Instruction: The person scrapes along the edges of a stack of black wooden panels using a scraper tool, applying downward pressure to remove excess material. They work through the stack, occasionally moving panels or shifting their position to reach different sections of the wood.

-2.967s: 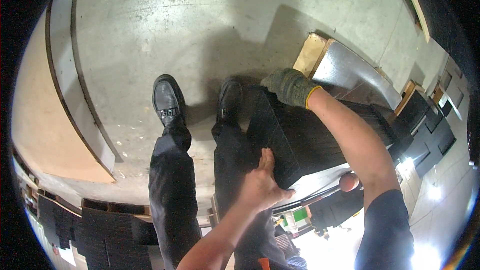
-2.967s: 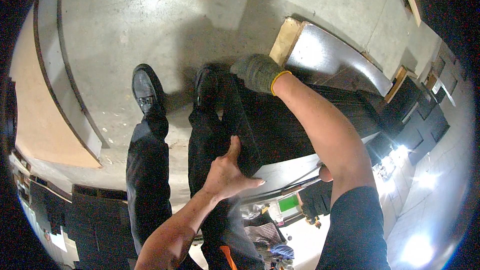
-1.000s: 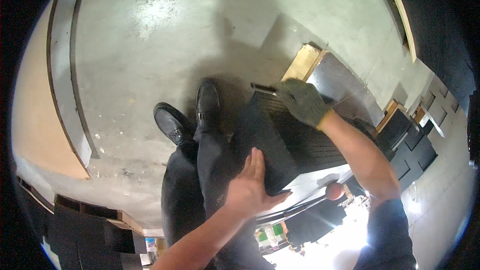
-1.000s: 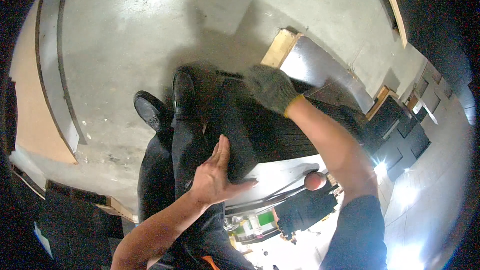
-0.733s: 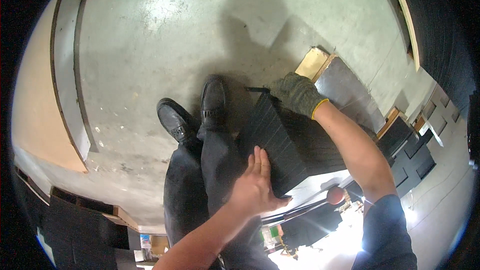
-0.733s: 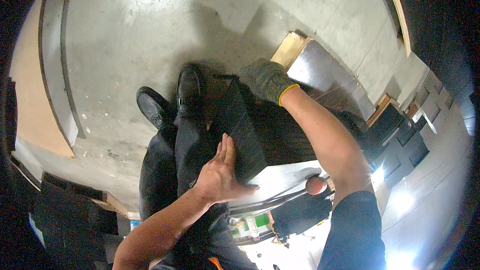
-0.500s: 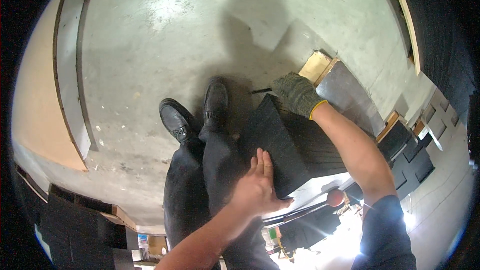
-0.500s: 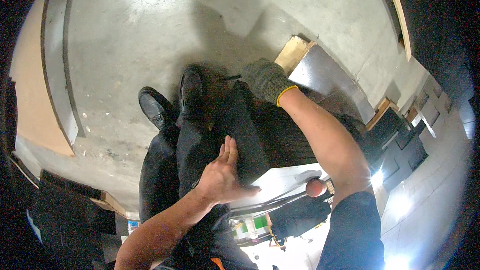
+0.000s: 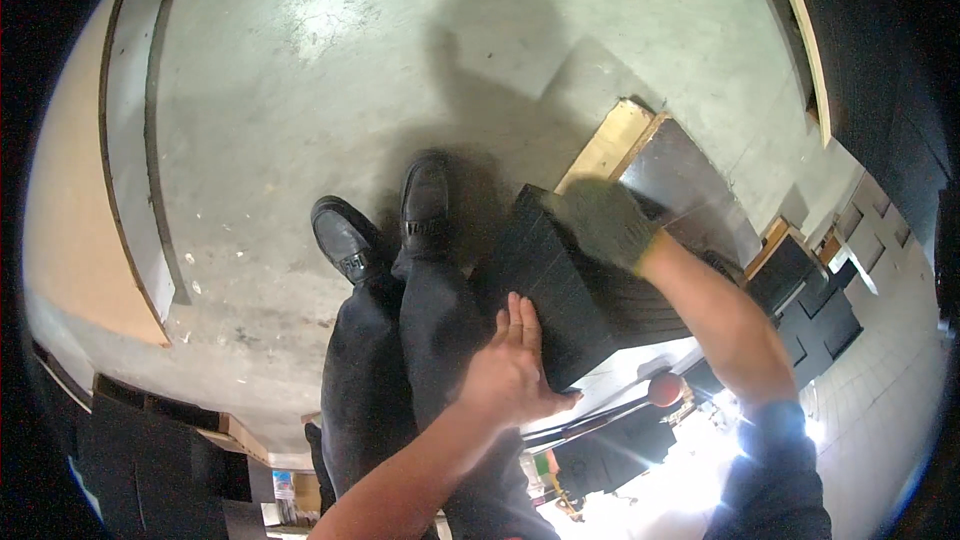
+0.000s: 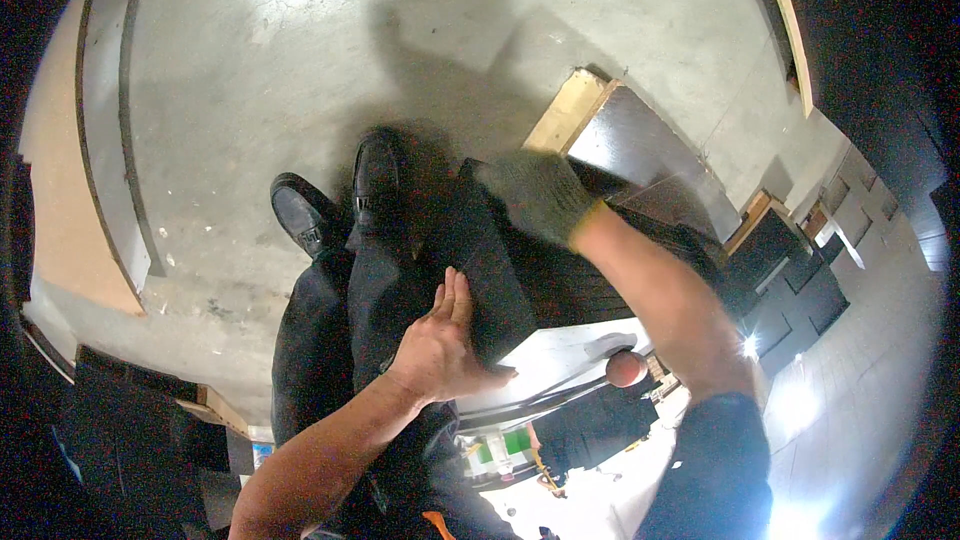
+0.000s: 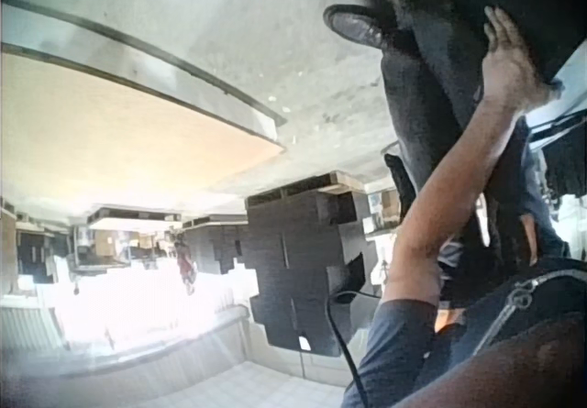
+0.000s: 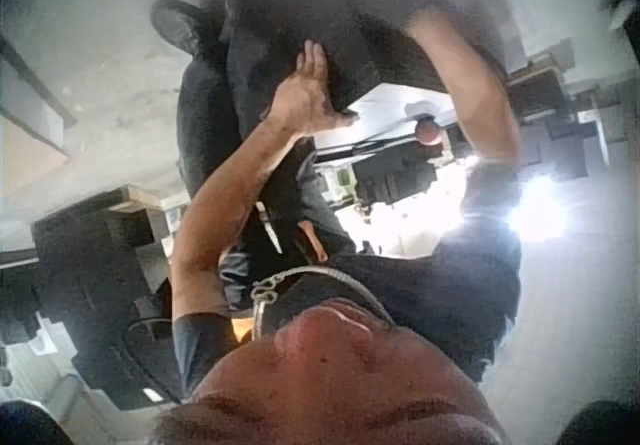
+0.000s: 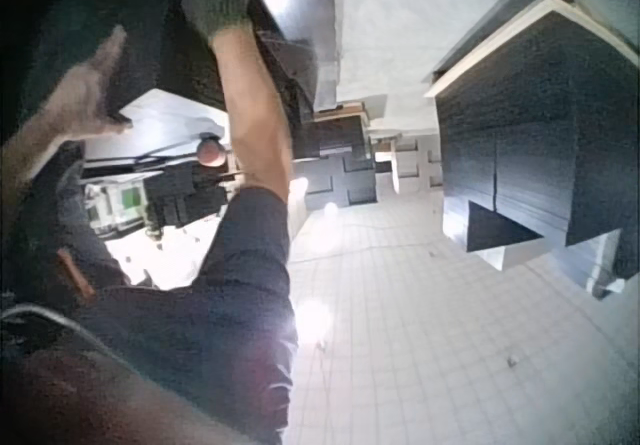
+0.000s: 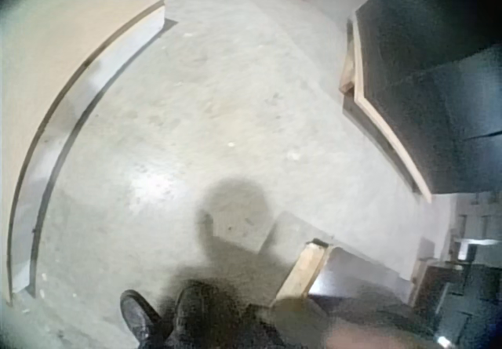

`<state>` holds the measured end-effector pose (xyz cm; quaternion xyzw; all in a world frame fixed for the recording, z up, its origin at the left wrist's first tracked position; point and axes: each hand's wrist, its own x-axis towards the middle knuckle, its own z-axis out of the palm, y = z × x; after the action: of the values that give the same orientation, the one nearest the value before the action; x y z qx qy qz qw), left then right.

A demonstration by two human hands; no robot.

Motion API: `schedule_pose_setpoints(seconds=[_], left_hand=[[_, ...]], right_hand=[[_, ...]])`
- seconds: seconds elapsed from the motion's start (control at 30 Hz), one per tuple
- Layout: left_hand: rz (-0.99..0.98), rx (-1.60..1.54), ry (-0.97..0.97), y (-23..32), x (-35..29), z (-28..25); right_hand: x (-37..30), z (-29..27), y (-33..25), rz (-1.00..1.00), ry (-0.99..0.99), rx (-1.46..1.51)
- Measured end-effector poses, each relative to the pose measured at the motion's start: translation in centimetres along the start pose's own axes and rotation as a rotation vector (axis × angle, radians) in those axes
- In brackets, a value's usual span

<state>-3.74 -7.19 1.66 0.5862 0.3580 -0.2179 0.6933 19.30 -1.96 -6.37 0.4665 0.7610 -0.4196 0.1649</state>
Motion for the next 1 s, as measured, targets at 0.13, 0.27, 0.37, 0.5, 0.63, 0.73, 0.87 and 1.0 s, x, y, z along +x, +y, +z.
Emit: schedule_pose_setpoints(seconds=[0.13, 0.27, 0.37, 0.5, 0.63, 0.73, 0.87, 1.0], left_hand=[[0.004, 0.021, 0.002, -0.2, -0.1, 0.2], [0.019, -0.032, -0.002, -0.4, 0.0, 0.1], [0.021, -0.001, -0.011, -0.5, -0.1, 0.0], [0.014, -0.025, -0.004, -0.4, -0.1, 0.2], [0.003, -0.044, -0.002, -0.3, 0.0, 0.3], [-0.025, -0.030, -0.031, -0.3, 0.1, 0.2], [0.002, -0.024, -0.023, -0.5, 0.1, 0.0], [-0.016, -0.017, -0.047, -0.4, -0.1, 0.3]], right_hand=[[-9.4, -8.9, -4.8, -0.190, -0.071, 0.287], [-8.1, -4.7, -2.6, -0.115, 0.354, -0.006], [-2.8, 0.9, -0.5, -0.017, 0.278, 0.056], [-5.8, -3.7, -3.9, -0.081, -0.009, 0.146], [-11.0, -10.4, -8.0, -0.346, 0.130, 0.135], [-7.3, -7.5, -5.7, -0.171, 0.210, 0.046], [-5.1, -2.6, -2.8, -0.092, 0.123, 0.123], [-13.6, -7.6, -6.6, -0.159, -0.292, 0.148]])
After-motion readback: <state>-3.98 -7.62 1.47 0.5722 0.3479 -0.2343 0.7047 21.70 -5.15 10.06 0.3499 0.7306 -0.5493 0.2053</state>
